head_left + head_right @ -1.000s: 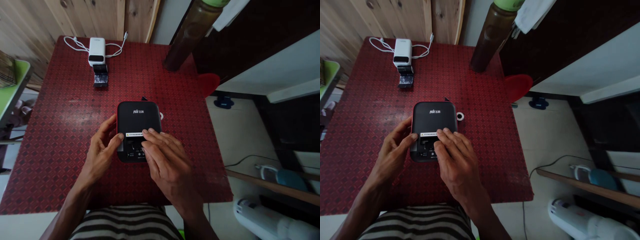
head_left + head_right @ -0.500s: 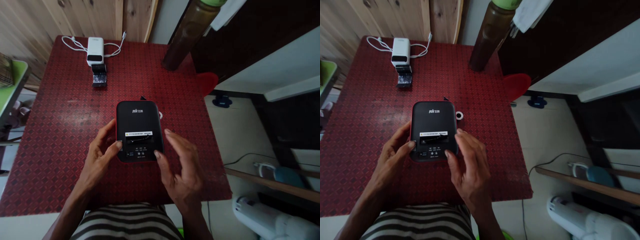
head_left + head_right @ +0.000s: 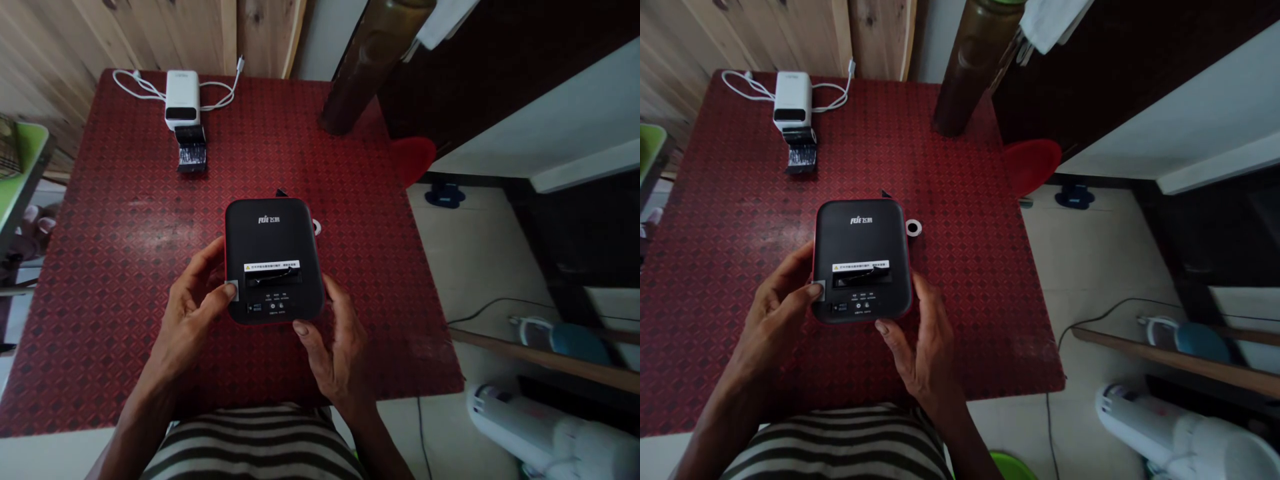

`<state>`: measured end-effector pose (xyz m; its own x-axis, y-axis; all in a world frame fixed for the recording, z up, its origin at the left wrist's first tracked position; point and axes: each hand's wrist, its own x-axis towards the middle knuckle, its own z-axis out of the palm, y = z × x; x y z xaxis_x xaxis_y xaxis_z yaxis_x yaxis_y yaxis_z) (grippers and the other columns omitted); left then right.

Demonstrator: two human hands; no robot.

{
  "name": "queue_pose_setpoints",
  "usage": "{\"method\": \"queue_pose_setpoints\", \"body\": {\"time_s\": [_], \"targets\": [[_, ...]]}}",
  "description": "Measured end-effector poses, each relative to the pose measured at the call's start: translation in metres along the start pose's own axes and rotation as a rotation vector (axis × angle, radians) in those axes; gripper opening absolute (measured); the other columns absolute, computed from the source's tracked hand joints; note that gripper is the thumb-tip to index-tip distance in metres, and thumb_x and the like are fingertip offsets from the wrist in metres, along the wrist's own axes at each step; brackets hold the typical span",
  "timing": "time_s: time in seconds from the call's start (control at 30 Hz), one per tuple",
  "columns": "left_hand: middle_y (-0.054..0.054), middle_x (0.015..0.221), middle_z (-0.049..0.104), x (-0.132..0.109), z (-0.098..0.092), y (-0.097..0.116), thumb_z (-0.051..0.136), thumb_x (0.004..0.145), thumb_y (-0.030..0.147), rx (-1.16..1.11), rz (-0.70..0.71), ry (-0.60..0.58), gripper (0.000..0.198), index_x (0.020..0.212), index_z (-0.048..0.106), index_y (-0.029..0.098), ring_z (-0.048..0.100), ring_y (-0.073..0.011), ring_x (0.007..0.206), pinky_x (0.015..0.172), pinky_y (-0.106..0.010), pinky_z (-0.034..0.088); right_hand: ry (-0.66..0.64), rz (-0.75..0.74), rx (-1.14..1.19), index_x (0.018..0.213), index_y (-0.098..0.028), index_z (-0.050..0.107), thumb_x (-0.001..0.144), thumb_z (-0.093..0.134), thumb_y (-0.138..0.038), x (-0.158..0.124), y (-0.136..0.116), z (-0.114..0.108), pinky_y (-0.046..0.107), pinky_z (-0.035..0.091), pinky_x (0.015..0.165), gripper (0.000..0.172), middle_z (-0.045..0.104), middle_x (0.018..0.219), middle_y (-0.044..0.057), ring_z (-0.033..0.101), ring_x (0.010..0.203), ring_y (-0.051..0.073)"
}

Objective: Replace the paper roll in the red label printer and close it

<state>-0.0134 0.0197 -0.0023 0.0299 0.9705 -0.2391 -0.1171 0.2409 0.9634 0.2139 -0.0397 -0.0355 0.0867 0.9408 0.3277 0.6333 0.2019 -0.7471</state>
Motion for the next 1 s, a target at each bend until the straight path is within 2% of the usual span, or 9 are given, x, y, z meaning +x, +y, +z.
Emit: {"method": "queue_pose_setpoints", "body": {"time_s": [0.13, 0.23, 0.37, 0.5, 0.67, 0.83, 1.0], "targets": [[-0.003, 0.165, 0.075, -0.001, 0.002, -0.001, 0.089, 0.102, 0.046, 0.012, -0.005, 0.017, 0.059, 0.159, 0.075, 0.038, 0.074, -0.0334, 0.147, 0.122, -0.047, 0.061, -0.035, 0.012, 0.018, 0.168, -0.025, 0.053, 0.118, 0.062, -0.064, -0.002, 0.005, 0.004, 0.052, 0.075, 0.101, 0.064, 0.080, 0.144, 0.017, 0.083, 0.127, 0.033], [-0.003, 0.166, 0.074, -0.002, 0.003, -0.002, 0.089, 0.102, 0.045, 0.012, -0.003, 0.020, 0.059, 0.159, 0.075, 0.038, 0.069, -0.0327, 0.153, 0.125, -0.046, 0.058, -0.045, 0.031, -0.006, 0.163, -0.023, 0.057, 0.118, 0.062, -0.064, -0.006, 0.008, 0.010, 0.052, 0.075, 0.101, 0.062, 0.081, 0.140, 0.018, 0.084, 0.124, 0.033], [-0.004, 0.166, 0.073, -0.001, 0.004, -0.001, 0.088, 0.103, 0.045, 0.020, -0.010, 0.026, 0.060, 0.160, 0.074, 0.036, 0.071, -0.0346, 0.150, 0.125, -0.050, 0.059, -0.033, 0.012, -0.018, 0.160, -0.023, 0.059, 0.119, 0.061, -0.062, -0.011, 0.012, 0.016, 0.052, 0.075, 0.098, 0.056, 0.082, 0.136, 0.018, 0.085, 0.120, 0.032], [-0.005, 0.166, 0.073, 0.000, 0.007, 0.002, 0.087, 0.103, 0.043, 0.022, -0.010, 0.025, 0.059, 0.160, 0.074, 0.034, 0.071, -0.0361, 0.150, 0.124, -0.052, 0.061, 0.010, -0.031, -0.076, 0.161, -0.022, 0.058, 0.118, 0.061, -0.063, -0.014, 0.019, 0.018, 0.054, 0.075, 0.095, 0.059, 0.082, 0.137, 0.020, 0.085, 0.120, 0.035], [-0.005, 0.163, 0.076, 0.001, 0.008, 0.000, 0.087, 0.104, 0.041, -0.016, -0.005, 0.024, 0.057, 0.160, 0.075, 0.037, 0.078, -0.0341, 0.141, 0.113, -0.049, 0.068, 0.000, -0.031, -0.101, 0.158, -0.021, 0.061, 0.117, 0.062, -0.065, -0.015, 0.023, 0.017, 0.057, 0.076, 0.091, 0.060, 0.082, 0.135, 0.021, 0.085, 0.118, 0.037], [-0.002, 0.162, 0.077, 0.001, 0.007, -0.002, 0.089, 0.102, 0.041, -0.004, 0.027, 0.030, 0.058, 0.158, 0.076, 0.040, 0.075, -0.0339, 0.147, 0.118, -0.047, 0.066, -0.029, -0.032, -0.080, 0.156, -0.022, 0.061, 0.116, 0.063, -0.067, -0.007, 0.019, 0.011, 0.054, 0.076, 0.087, 0.060, 0.084, 0.125, 0.016, 0.086, 0.108, 0.034], [0.000, 0.167, 0.074, -0.002, 0.006, -0.003, 0.087, 0.104, 0.046, -0.013, -0.003, 0.024, 0.059, 0.161, 0.074, 0.044, 0.072, -0.0362, 0.150, 0.122, -0.051, 0.064, -0.114, -0.020, 0.000, 0.156, -0.023, 0.063, 0.116, 0.067, -0.062, 0.001, 0.016, 0.002, 0.051, 0.076, 0.090, 0.056, 0.086, 0.126, 0.014, 0.087, 0.110, 0.032]]}}
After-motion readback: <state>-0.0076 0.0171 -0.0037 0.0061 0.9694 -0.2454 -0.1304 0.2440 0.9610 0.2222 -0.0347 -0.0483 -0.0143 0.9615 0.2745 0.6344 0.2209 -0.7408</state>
